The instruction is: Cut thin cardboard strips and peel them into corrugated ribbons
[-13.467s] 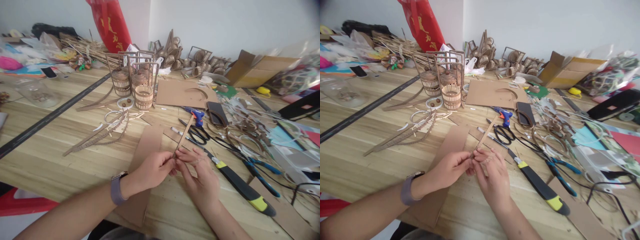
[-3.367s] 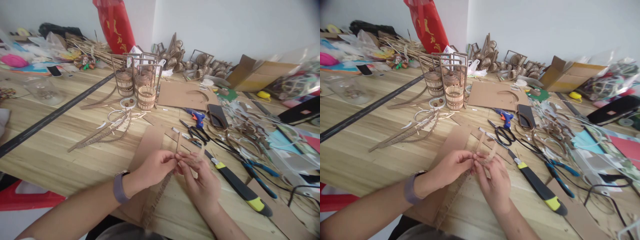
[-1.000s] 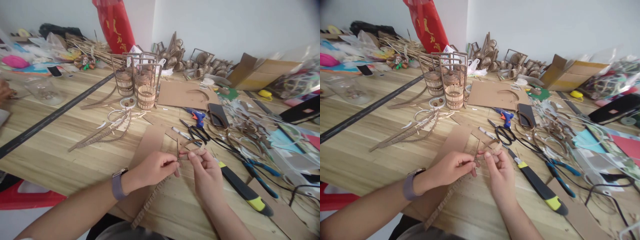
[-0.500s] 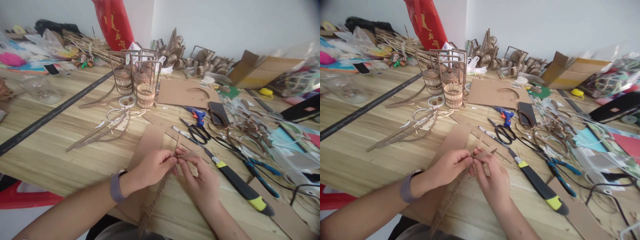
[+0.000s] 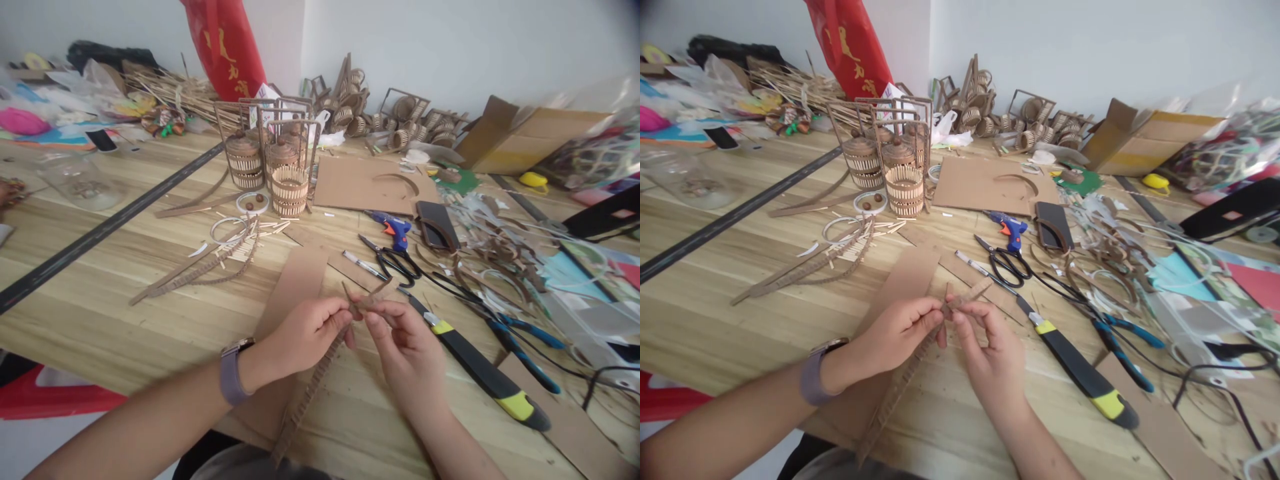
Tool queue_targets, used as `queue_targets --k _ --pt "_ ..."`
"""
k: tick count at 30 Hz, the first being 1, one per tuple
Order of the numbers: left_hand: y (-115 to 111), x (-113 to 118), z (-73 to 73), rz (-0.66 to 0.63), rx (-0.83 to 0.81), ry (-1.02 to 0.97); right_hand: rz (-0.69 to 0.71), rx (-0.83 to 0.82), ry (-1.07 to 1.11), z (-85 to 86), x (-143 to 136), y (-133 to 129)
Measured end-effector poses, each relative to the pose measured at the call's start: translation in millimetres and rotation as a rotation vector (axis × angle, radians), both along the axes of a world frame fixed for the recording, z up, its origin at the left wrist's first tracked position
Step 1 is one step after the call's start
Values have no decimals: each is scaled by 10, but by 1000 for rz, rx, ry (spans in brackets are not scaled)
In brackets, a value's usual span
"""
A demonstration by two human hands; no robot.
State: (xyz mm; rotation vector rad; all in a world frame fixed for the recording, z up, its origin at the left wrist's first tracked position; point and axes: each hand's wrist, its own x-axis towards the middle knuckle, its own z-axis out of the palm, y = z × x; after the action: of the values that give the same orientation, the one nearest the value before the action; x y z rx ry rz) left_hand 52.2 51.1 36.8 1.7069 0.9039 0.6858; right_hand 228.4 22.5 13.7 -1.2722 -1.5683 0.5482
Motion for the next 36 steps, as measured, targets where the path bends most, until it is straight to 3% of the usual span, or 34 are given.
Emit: queue_targets --k 4,9,21,24,28,36 --pt "1 1 3 20 1 -14 -34 26 -147 30 -9 16" --pt "-19 3 17 1 128 30 3 24 -177 97 -12 38" --pt "-15 -8 17 -12 294 48 159 -127 166 115 48 94" --pt "-13 -3 23 -2 206 33 165 -100 134 121 45 93" --pt "-9 3 23 5 6 -8 113 61 -76 111 15 57" --pt "-34 20 41 37 -50 33 24 107 -181 42 -26 13"
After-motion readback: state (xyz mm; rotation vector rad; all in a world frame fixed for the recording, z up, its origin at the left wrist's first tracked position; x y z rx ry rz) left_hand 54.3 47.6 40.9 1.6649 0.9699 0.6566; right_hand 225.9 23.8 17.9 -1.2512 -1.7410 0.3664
